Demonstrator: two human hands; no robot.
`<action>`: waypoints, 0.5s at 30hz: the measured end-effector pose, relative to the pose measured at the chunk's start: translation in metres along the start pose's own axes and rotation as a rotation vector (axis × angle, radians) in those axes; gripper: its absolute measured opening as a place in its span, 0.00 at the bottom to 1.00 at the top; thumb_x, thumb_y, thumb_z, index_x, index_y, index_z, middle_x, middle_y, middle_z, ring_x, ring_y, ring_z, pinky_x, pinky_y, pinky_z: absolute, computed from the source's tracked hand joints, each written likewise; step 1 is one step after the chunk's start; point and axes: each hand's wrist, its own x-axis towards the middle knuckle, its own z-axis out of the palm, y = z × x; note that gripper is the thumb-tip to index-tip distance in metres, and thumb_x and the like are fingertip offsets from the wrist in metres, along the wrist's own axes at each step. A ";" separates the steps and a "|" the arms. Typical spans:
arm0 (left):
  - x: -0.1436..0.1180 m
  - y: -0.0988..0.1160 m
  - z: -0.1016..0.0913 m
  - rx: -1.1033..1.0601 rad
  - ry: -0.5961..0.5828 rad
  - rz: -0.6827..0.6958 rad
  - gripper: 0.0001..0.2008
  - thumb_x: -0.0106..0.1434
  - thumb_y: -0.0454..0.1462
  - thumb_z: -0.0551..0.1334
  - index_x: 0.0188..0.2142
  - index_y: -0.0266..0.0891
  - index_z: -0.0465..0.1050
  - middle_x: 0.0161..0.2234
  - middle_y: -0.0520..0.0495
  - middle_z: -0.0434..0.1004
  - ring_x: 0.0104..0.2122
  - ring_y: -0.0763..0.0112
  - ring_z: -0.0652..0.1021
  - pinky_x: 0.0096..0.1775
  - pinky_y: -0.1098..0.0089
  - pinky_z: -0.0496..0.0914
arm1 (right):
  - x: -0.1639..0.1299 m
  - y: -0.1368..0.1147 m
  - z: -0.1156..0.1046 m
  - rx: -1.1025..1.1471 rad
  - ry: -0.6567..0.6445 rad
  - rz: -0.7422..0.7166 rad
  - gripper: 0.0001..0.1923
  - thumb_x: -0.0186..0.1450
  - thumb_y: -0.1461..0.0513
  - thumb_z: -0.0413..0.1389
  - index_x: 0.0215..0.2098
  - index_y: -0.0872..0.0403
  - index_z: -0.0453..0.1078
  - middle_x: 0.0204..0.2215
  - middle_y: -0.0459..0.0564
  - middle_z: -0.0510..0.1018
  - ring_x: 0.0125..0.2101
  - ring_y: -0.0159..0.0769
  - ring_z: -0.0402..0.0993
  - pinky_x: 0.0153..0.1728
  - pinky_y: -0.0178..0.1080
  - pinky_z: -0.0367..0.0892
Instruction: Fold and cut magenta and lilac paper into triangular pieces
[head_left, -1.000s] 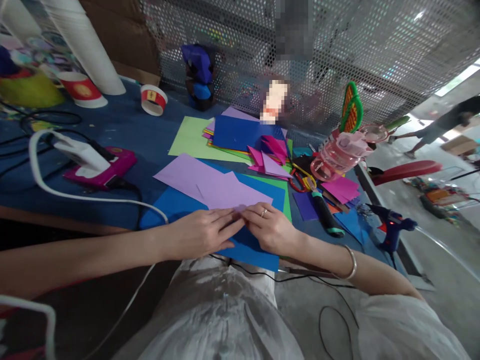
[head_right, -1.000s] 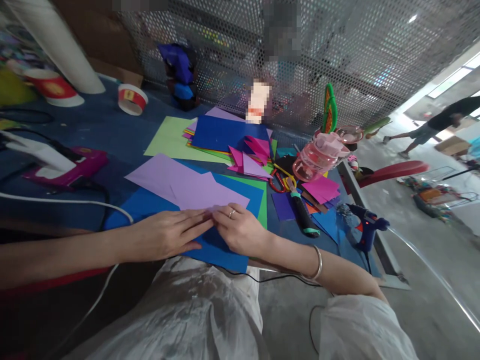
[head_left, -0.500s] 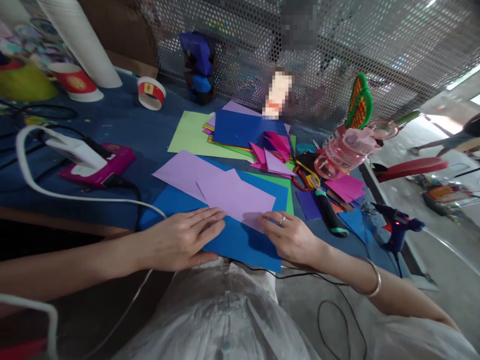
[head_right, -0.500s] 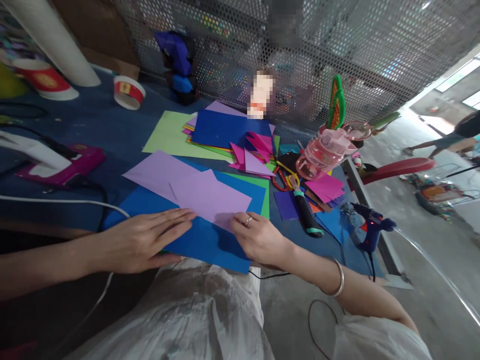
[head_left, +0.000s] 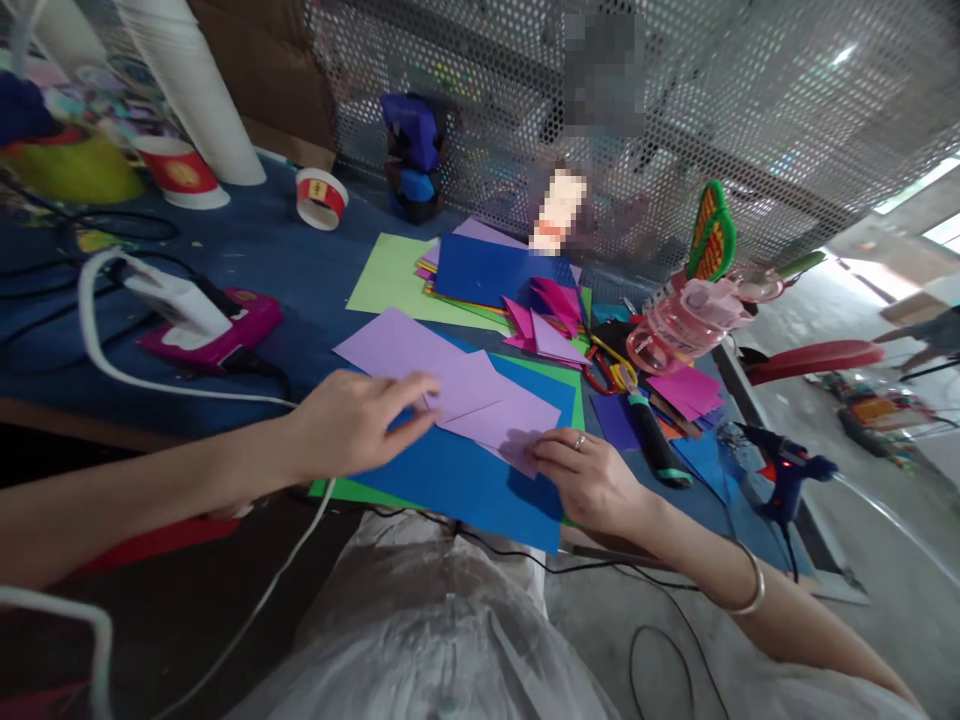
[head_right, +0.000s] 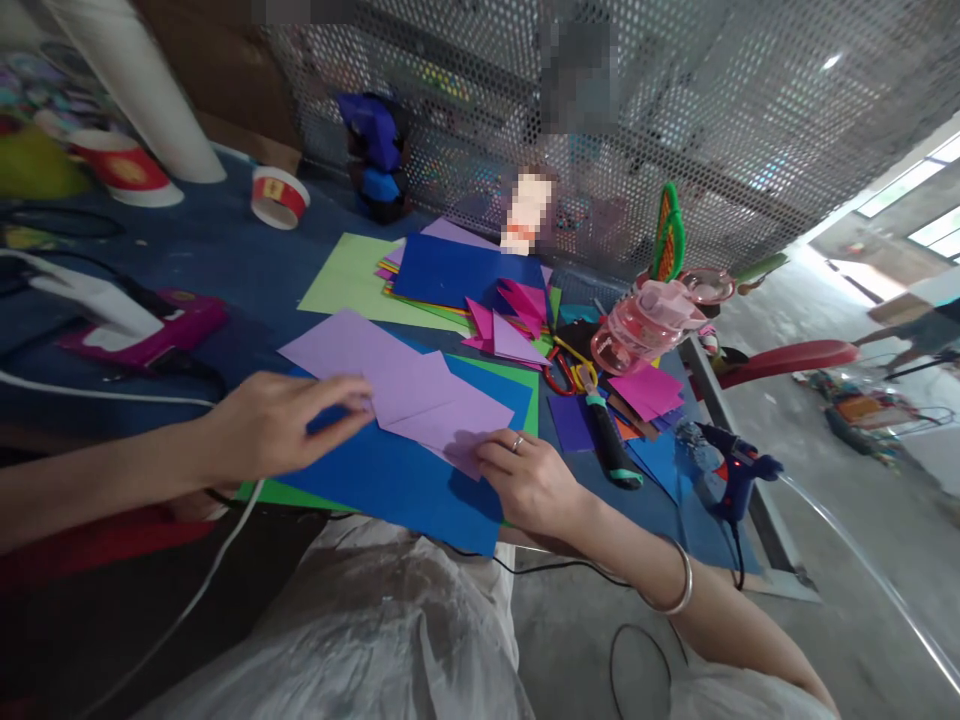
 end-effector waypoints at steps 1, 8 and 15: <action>0.011 -0.004 -0.001 0.036 -0.013 -0.084 0.15 0.73 0.46 0.56 0.48 0.42 0.75 0.34 0.46 0.86 0.31 0.58 0.85 0.33 0.64 0.76 | 0.001 0.000 0.000 0.006 0.003 0.001 0.18 0.69 0.73 0.48 0.40 0.56 0.79 0.40 0.54 0.86 0.44 0.40 0.77 0.41 0.40 0.77; 0.074 -0.029 0.005 -0.434 -0.326 -0.502 0.23 0.62 0.51 0.61 0.51 0.41 0.70 0.53 0.36 0.80 0.46 0.54 0.84 0.37 0.64 0.79 | 0.002 0.003 0.006 -0.008 0.001 -0.011 0.17 0.70 0.73 0.48 0.41 0.57 0.79 0.41 0.55 0.85 0.43 0.40 0.76 0.41 0.40 0.74; 0.097 -0.017 0.013 -0.435 -0.269 -0.469 0.19 0.64 0.47 0.60 0.50 0.39 0.70 0.52 0.36 0.81 0.50 0.55 0.82 0.48 0.61 0.76 | 0.002 0.004 0.009 -0.001 0.030 -0.012 0.16 0.69 0.74 0.49 0.41 0.57 0.79 0.42 0.55 0.85 0.44 0.40 0.77 0.42 0.40 0.76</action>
